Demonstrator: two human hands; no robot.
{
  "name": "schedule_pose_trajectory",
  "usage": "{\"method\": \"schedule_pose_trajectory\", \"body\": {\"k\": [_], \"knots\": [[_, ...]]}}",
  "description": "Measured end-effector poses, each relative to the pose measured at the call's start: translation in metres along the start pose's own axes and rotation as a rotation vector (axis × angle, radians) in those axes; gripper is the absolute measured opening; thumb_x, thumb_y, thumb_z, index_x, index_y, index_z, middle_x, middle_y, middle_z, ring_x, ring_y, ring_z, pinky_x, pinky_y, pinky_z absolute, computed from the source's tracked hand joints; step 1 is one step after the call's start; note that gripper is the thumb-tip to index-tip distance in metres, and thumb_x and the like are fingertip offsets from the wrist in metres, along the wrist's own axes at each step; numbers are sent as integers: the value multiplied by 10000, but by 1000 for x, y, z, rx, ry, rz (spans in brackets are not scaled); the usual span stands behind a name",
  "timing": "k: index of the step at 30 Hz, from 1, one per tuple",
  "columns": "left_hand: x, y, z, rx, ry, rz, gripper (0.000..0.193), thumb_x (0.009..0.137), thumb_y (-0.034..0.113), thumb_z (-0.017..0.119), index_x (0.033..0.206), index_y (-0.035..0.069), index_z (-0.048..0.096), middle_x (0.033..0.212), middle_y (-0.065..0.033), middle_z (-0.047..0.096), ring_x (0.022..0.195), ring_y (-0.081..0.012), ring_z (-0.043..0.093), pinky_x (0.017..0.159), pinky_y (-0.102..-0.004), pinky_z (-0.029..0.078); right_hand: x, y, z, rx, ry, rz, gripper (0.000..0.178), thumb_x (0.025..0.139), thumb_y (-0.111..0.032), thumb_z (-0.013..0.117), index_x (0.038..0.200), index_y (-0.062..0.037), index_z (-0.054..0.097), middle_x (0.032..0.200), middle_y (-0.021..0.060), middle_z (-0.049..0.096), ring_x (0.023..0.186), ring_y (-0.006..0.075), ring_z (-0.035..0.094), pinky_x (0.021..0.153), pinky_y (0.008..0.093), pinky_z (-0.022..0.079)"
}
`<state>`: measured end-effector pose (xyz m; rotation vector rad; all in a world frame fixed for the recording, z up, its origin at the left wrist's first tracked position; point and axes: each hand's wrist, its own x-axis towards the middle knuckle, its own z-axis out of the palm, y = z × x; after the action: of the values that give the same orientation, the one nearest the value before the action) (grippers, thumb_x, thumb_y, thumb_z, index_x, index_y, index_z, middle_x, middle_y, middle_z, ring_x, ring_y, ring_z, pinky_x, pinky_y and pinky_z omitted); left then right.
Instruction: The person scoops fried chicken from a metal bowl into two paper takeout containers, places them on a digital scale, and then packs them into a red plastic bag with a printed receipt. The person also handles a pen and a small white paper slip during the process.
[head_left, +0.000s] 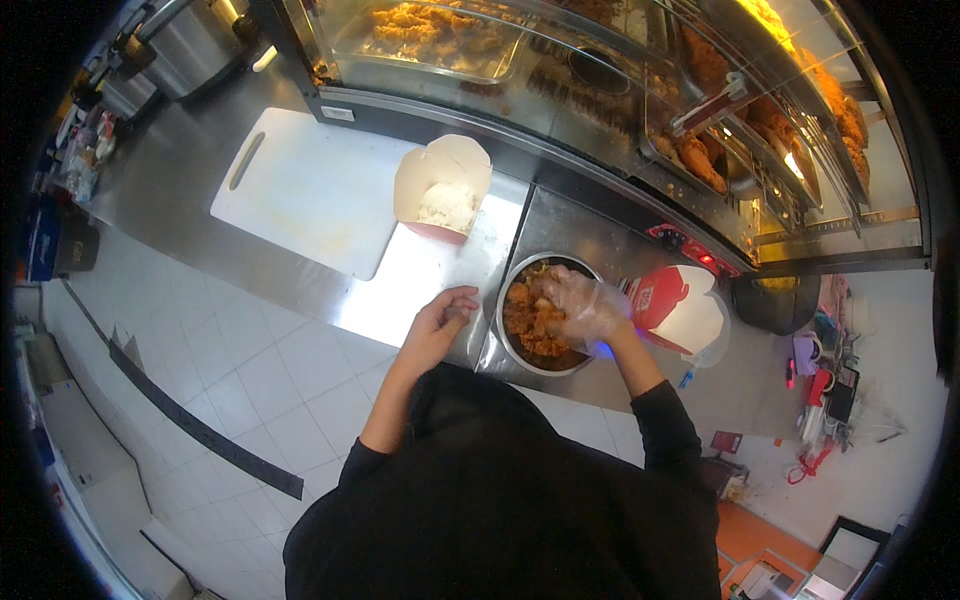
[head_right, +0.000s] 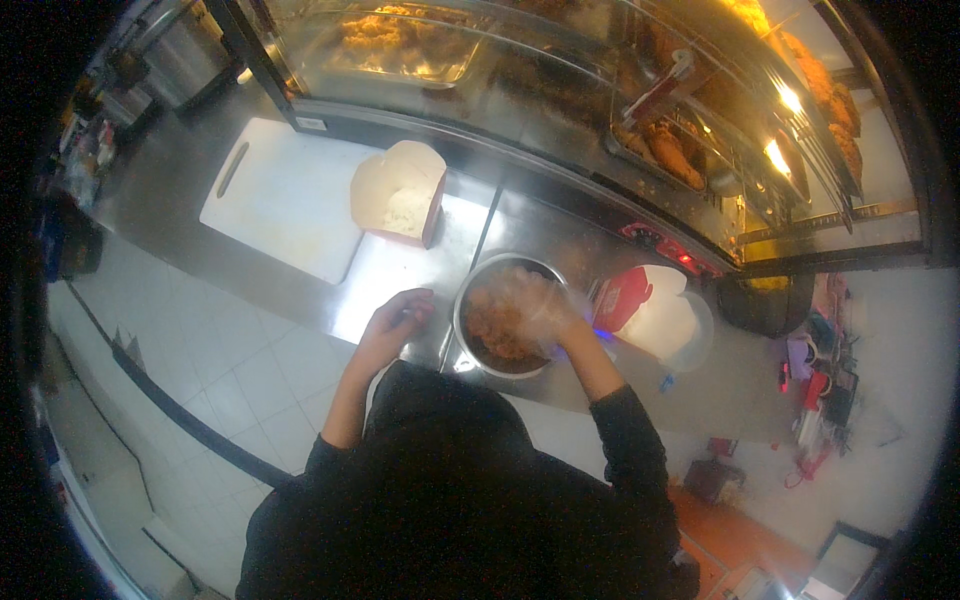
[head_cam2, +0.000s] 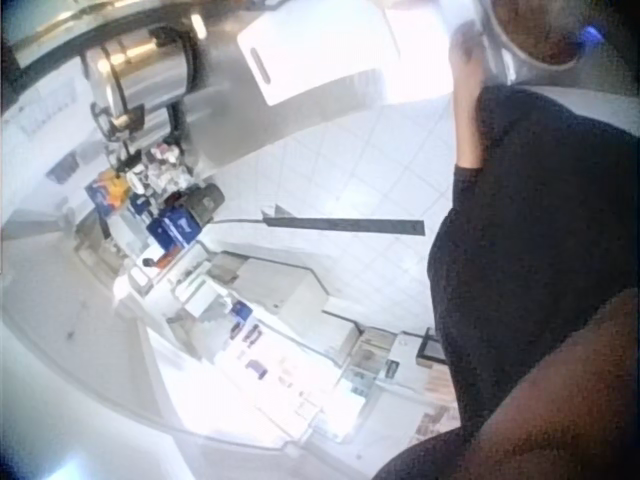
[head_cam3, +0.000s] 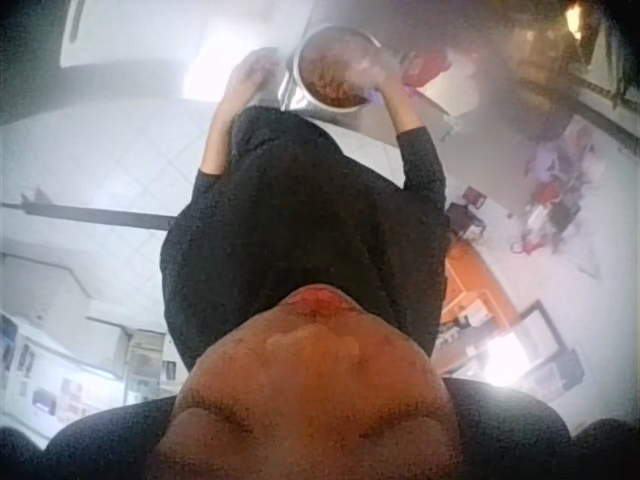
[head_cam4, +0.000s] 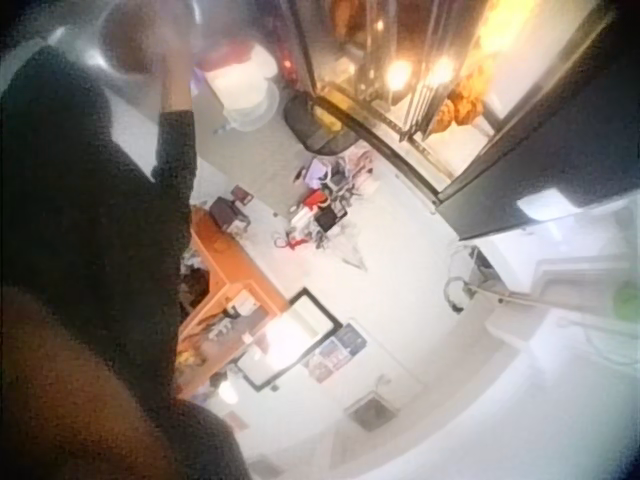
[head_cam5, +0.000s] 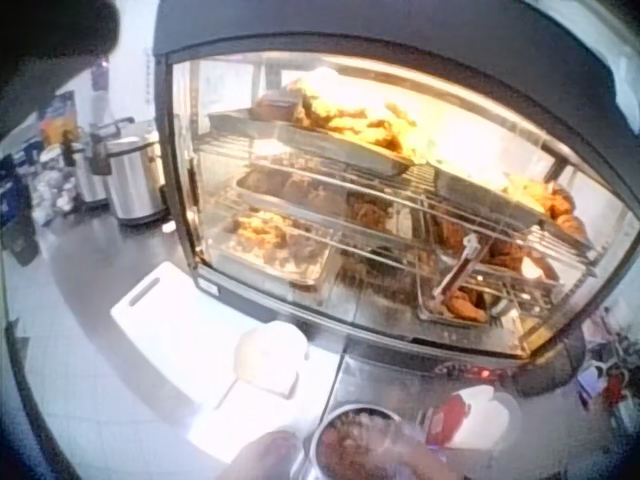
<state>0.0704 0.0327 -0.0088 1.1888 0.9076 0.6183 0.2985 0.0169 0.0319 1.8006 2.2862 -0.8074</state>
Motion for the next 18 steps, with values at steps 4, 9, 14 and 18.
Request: {"method": "schedule_pose_trajectory", "body": {"k": [4,9,14,18], "knots": [[1,7,1,-8,-9,-19,279,768,32,416,1044,11,442,876,-46,516,803,-89,460,711,-200,360,-10,-18,10,-108,16,199,519,675,-237,549,1132,-129,328,1121,177,330,1041,331,360,770,397,405],[1,11,6,11,-48,-14,284,766,32,411,1048,7,438,887,-59,512,820,-98,457,736,-210,358,10,-26,9,-72,-178,368,669,523,-276,652,1089,-56,372,1149,153,357,1037,297,392,769,380,417],[0,14,8,48,-87,39,291,763,29,407,1052,3,431,898,-66,508,851,-104,454,753,-217,354,17,29,61,23,-165,311,605,513,-167,604,1083,-107,411,1139,138,386,1048,267,391,801,359,402],[-1,9,5,-15,-87,-11,301,753,9,399,1052,0,432,897,-65,509,859,-112,459,760,-219,353,-5,31,49,264,65,121,648,491,-91,572,1111,-139,392,1166,144,351,1060,284,373,838,340,375]]}}
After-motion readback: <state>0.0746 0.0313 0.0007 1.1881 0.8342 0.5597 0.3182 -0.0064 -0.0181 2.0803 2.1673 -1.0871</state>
